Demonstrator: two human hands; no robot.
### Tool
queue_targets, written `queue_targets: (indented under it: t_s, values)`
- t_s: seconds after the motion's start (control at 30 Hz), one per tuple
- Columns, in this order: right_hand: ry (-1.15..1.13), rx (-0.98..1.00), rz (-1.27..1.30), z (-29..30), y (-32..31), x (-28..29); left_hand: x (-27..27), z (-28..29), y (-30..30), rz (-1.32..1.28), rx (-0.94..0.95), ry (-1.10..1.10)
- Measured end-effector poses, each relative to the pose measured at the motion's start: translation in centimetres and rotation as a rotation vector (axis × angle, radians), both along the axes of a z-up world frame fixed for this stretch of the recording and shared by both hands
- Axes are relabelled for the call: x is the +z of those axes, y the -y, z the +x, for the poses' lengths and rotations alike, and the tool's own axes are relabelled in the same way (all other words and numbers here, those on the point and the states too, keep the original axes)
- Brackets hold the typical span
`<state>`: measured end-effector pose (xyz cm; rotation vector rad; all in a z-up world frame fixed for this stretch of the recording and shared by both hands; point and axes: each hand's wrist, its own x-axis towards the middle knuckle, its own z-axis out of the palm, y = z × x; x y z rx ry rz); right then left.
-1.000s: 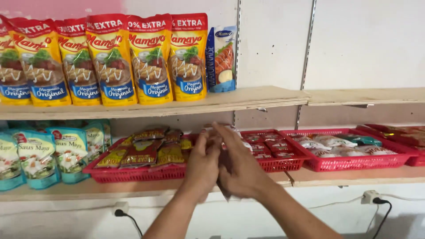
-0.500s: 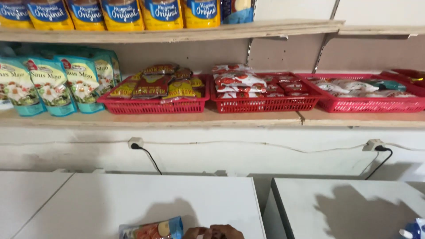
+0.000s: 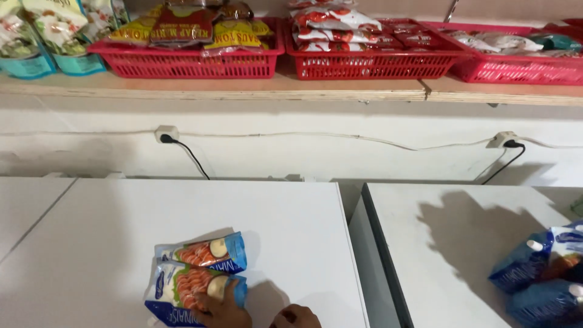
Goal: Wiping down pouches of mayonnaise with a cleaning cloth and arranging them on a grocery store shelf.
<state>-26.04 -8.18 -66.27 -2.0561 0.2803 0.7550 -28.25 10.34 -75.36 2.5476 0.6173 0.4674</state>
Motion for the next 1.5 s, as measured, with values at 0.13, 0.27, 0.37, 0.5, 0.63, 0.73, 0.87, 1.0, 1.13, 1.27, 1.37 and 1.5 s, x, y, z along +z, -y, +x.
queue_targets:
  t_s: [0.13, 0.27, 0.37, 0.5, 0.63, 0.73, 0.87, 1.0, 1.13, 1.27, 1.37, 1.5]
  values:
    - [0.112, -0.087, 0.046, -2.3, -1.0, 4.7, 8.9, 0.2, -0.1, 0.157, 0.105, 0.057]
    - [0.034, -0.357, 0.578, -2.7, -0.9, 6.8, 12.5, -3.7, 2.4, -0.106, -0.238, 0.256]
    - [-0.209, -0.377, 0.656, -3.7, 0.2, 11.6, 12.5, -6.0, 5.5, -0.223, -0.42, 0.327]
    - [-0.299, -0.408, 0.562, -5.6, 2.9, 14.4, 13.9, -7.4, 8.5, -0.254, -0.624, 0.058]
    - [-0.202, -0.466, 0.567, -7.0, 5.5, 11.1, 16.2, -5.9, 8.4, -0.247, -0.861, 0.228]
    - [0.055, -0.588, 0.672, -6.4, 7.6, 6.8, 18.0, -4.6, 9.0, -0.308, -1.075, 0.178]
    - [0.227, -0.391, 0.074, -5.6, 9.9, 6.2, 17.0, -5.7, 9.9, -0.362, -0.963, 0.17]
    - [0.575, -0.054, -0.191, -9.0, 9.9, 10.3, 13.6, -7.6, 10.0, -0.212, -0.565, 0.19]
    - [0.486, 0.129, -0.453, -10.0, 8.5, 8.7, 10.9, -6.8, 9.5, -0.145, -0.504, -0.096]
    - [0.66, 0.11, -0.513, -9.2, 8.0, 5.0, 10.4, -5.6, 9.6, -0.508, -0.445, -0.053]
    - [0.869, 0.163, -0.603, -8.6, 7.9, 3.9, 10.5, -4.2, 9.9, -0.848, -0.285, 0.047]
    - [0.997, 0.246, -0.619, -8.8, 7.1, 4.5, 12.9, -3.8, 10.3, -1.372, 0.249, -0.035]
